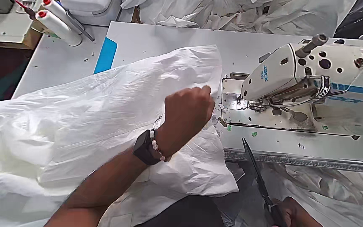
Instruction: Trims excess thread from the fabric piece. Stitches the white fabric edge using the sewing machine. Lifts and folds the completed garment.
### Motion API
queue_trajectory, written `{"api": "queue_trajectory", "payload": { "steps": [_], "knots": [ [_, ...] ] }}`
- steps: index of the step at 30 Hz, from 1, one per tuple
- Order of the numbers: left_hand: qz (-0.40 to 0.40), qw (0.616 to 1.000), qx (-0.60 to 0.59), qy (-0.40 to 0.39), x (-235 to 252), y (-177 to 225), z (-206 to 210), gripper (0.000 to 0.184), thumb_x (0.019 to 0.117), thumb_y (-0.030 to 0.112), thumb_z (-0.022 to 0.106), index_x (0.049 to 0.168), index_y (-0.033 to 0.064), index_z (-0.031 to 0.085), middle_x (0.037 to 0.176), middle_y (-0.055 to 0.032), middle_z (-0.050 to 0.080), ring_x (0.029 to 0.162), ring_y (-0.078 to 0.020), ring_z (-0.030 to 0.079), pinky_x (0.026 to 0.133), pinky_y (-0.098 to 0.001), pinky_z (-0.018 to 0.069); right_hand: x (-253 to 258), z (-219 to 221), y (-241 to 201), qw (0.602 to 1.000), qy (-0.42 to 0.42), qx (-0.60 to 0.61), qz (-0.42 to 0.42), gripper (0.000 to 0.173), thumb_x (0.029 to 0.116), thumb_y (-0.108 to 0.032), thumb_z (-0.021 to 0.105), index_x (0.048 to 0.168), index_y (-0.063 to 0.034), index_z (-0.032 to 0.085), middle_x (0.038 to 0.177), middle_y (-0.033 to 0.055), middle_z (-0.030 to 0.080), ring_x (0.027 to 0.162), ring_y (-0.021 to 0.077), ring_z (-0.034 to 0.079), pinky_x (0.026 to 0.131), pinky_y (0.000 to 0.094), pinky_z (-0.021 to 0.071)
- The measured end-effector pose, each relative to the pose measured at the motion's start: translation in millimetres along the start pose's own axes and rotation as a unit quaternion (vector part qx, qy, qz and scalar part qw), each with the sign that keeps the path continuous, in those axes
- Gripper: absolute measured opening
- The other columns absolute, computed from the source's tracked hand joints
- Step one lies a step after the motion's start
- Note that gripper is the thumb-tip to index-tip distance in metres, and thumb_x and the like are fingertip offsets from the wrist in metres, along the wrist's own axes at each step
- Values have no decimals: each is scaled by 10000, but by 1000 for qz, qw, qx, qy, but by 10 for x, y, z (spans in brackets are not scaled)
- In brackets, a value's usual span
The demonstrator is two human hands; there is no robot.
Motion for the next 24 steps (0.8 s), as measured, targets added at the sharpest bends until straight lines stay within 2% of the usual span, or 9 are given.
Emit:
{"api": "queue_trajectory", "payload": {
  "steps": [1,2,3,4,5,7,12,16,24],
  "knots": [
    [13,1000,25,-11,-225,76,216,292,988,302,545,1053,107,751,882,-80,725,800,-277,706,596,-458,530,118,101,21,1000,17,-16,-8,173,959,-299,748,1014,-220,604,877,-47,653,640,59,631,540,256,569],
    [17,998,48,-35,-417,74,514,423,1000,395,489,1187,108,735,1151,-73,740,1081,-268,699,838,-475,561,215,182,69,999,35,-34,-7,184,962,-315,743,1005,-208,599,854,-38,642,612,64,619,519,262,566],
    [21,996,45,-70,-577,1,821,605,1034,527,393,1408,110,620,1468,-67,600,1387,-276,534,1127,-529,423,286,236,136,998,45,-51,-5,212,961,-305,746,999,-175,583,820,-12,637,575,86,609,491,280,560],
    [34,995,21,-93,-688,-109,1051,757,1029,650,311,1569,135,437,1650,-42,384,1546,-266,303,1256,-567,212,334,274,210,997,48,-67,-4,236,959,-285,749,990,-137,569,794,15,622,545,108,595,464,292,550],
    [62,994,-5,-92,-747,-209,1152,833,993,725,304,1616,174,353,1699,-10,280,1587,-252,183,1278,-605,89,357,299,284,995,51,-82,-2,261,954,-287,756,974,-116,561,761,25,611,520,115,582,443,294,537],
    [114,988,-24,-103,-794,-334,1137,868,946,792,337,1625,251,337,1712,51,237,1601,-242,115,1258,-666,12,333,306,388,988,65,-143,5,328,939,-345,769,925,-103,548,717,12,574,504,94,549,426,266,500],
    [150,981,-32,-114,-856,-332,1094,1034,886,852,371,1638,147,288,1711,-4,246,1598,-249,138,1280,-609,38,271,261,413,960,79,-267,12,444,894,-511,752,819,-133,532,632,-42,477,510,28,441,439,209,373],
    [170,978,-37,-113,-856,-284,1121,1125,838,897,383,1627,98,300,1716,-53,224,1596,-233,147,1295,-560,64,441,437,433,927,54,-371,23,465,884,-597,668,793,-157,550,605,-57,451,495,49,417,434,259,357],
    [179,978,-51,-98,-860,-281,1115,1163,819,896,432,1623,67,293,1707,-93,240,1588,-240,186,1301,-532,101,919,742,382,892,90,-441,-42,330,927,-432,608,776,-150,527,674,-47,462,533,58,432,437,242,355]
  ]
}}
Point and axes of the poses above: each hand's wrist, its own x-axis towards the middle knuckle, its own z-axis out of the palm, y = z × x, the point moved 8 cm from there along x, towards the middle knuckle
